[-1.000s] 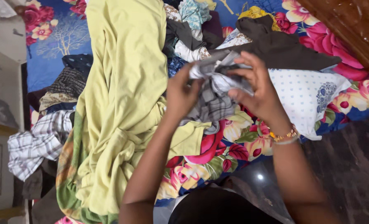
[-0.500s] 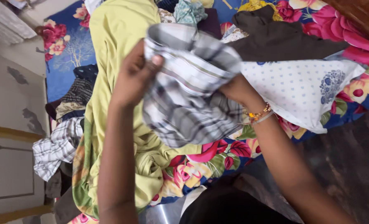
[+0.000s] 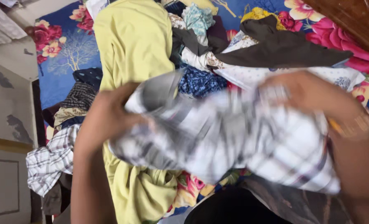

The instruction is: The person sorts through a pile of clothes on a bed and handles a plaid shirt, turning it over and checking the collar area.

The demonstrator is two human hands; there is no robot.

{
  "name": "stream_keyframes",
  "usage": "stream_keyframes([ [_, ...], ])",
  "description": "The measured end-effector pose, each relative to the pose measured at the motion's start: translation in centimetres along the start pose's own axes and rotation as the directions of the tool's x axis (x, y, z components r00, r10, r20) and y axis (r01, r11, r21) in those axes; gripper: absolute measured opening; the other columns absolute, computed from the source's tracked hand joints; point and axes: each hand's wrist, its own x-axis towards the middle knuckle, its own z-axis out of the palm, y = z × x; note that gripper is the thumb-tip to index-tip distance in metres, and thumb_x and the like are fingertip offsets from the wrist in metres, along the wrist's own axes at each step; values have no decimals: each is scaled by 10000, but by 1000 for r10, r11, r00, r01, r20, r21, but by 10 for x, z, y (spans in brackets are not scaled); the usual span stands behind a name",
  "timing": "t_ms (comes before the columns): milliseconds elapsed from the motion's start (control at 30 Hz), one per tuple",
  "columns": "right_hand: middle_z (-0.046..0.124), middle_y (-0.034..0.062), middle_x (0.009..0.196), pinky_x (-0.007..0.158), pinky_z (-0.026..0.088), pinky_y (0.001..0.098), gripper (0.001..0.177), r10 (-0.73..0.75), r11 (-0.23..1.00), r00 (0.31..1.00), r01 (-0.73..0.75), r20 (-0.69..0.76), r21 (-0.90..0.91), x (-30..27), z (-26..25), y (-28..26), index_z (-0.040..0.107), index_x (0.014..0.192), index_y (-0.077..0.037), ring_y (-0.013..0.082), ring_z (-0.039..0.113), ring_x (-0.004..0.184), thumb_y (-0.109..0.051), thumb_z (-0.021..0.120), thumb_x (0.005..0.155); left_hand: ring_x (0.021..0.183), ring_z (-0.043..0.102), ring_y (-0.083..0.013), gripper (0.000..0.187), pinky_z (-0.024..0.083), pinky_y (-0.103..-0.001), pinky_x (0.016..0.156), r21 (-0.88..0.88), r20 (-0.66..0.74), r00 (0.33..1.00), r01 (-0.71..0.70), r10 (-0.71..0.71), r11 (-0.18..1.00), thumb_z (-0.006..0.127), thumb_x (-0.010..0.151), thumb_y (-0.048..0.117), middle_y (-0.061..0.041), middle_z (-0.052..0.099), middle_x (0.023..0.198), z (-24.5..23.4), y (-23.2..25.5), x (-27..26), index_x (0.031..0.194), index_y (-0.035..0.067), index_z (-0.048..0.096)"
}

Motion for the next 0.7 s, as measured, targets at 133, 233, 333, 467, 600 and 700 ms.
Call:
stream_keyframes([
  [133, 690, 218, 883, 754, 519, 449, 348, 260, 936, 948, -294, -183, -193, 94, 52, 128, 739, 1062, -22, 343, 640, 768, -340, 826, 950, 728, 657, -345, 484, 485, -453, 652, 269, -270, 951, 225, -151, 936, 873, 908, 455, -226, 688, 815, 72, -163, 85, 988, -3, 739],
  [233, 741, 191, 1008, 792, 525, 503, 304, 467, 822, 845, -523, -260, -224, 115, 112, 152, 777, 1058, -92, 381, 691, 945, -354, 798, 906, 969, 721, -329, 685, 543, -415, 830, -175, -191, 852, 459, -487, 871, 762, 871, 577, -221, 725, 1024, 145, -286, 90, 1227, 6, 635],
  [333, 689, 280, 1090, 888, 550, 477, 654, 529, 843, 789, -531, -312, 86, 104, 173, 165, 599, 1274, 37, 417, 685, 1024, -452, 798, 886, 1183, 601, -406, 905, 473, -462, 977, -20, -64, 793, 606, -606, 795, 756, 833, 632, -311, 607, 1249, 219, -333, 20, 1370, -49, 501],
  [467, 612, 322, 1245, 1007, 497, 499, 865, 679, 734, 723, -665, -129, 139, 57, 247, 180, 531, 1384, 43, 480, 607, 1176, -538, 830, 817, 1296, 539, -442, 1017, 453, -516, 1034, 170, 8, 551, 822, -835, 544, 755, 739, 642, -277, 521, 1447, 265, -341, -76, 1475, 20, 428],
  [600, 487, 331, 1409, 1066, 432, 529, 890, 667, 745, 734, -661, -127, 94, 28, 306, 185, 505, 1482, -36, 506, 494, 1298, -466, 821, 770, 1292, 604, -446, 916, 480, -502, 1073, 73, 14, 424, 903, -905, 424, 749, 810, 581, -318, 640, 1353, 297, -341, -100, 1480, 12, 492],
  [700, 462, 325, 1436, 1044, 432, 534, 933, 712, 699, 697, -715, -88, -16, 32, 322, 191, 436, 1509, -53, 490, 478, 1311, -440, 815, 749, 1257, 551, -476, 858, 448, -504, 1036, -109, -328, 356, 906, -875, 409, 853, 784, 463, -317, 574, 1351, 314, -346, -92, 1382, -40, 497],
])
